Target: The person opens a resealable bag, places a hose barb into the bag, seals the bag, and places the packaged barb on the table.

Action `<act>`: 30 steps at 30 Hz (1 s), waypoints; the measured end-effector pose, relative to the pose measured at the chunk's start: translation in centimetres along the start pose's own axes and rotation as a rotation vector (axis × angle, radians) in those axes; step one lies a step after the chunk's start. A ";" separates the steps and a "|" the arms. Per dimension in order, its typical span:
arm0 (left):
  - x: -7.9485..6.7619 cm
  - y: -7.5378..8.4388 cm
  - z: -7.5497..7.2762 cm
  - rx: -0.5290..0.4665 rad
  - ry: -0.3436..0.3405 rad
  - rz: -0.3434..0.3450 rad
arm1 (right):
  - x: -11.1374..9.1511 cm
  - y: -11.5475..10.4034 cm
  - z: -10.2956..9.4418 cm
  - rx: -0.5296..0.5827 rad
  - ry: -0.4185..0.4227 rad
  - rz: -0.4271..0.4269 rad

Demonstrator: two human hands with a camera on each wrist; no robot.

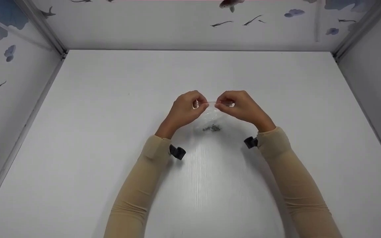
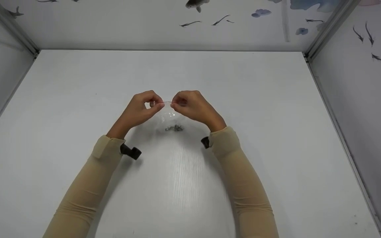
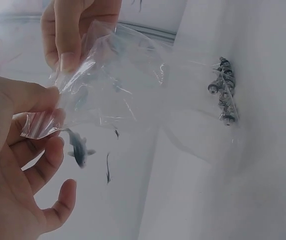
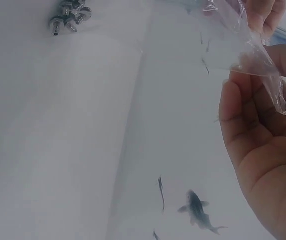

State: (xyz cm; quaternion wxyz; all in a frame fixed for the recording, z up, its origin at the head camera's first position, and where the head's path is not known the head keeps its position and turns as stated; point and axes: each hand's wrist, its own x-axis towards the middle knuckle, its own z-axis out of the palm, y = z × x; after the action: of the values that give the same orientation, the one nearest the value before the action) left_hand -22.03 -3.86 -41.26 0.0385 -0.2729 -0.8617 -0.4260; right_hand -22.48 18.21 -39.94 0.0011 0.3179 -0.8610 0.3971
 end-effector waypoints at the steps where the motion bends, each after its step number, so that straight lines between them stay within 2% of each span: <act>1: 0.0 0.0 0.1 -0.010 -0.001 -0.005 | 0.0 0.0 0.0 0.008 -0.002 0.010; 8: -0.2 -0.1 0.5 -0.040 -0.023 -0.013 | -0.2 0.0 0.5 0.060 -0.027 0.062; 16: 0.1 0.2 0.6 0.016 -0.013 0.022 | 0.0 -0.1 0.6 0.069 0.010 0.050; 24: -0.1 0.1 0.5 0.000 -0.021 -0.028 | 0.1 0.0 0.9 0.097 -0.003 0.102; 30: 0.1 0.3 0.1 0.002 -0.035 -0.019 | 0.6 -0.3 0.8 0.056 0.012 0.075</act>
State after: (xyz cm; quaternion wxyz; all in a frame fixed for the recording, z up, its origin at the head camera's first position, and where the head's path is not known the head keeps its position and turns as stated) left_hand -21.97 -3.55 -41.10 0.0197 -0.2721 -0.8652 -0.4207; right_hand -22.65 17.20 -40.14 -0.0175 0.2829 -0.8609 0.4225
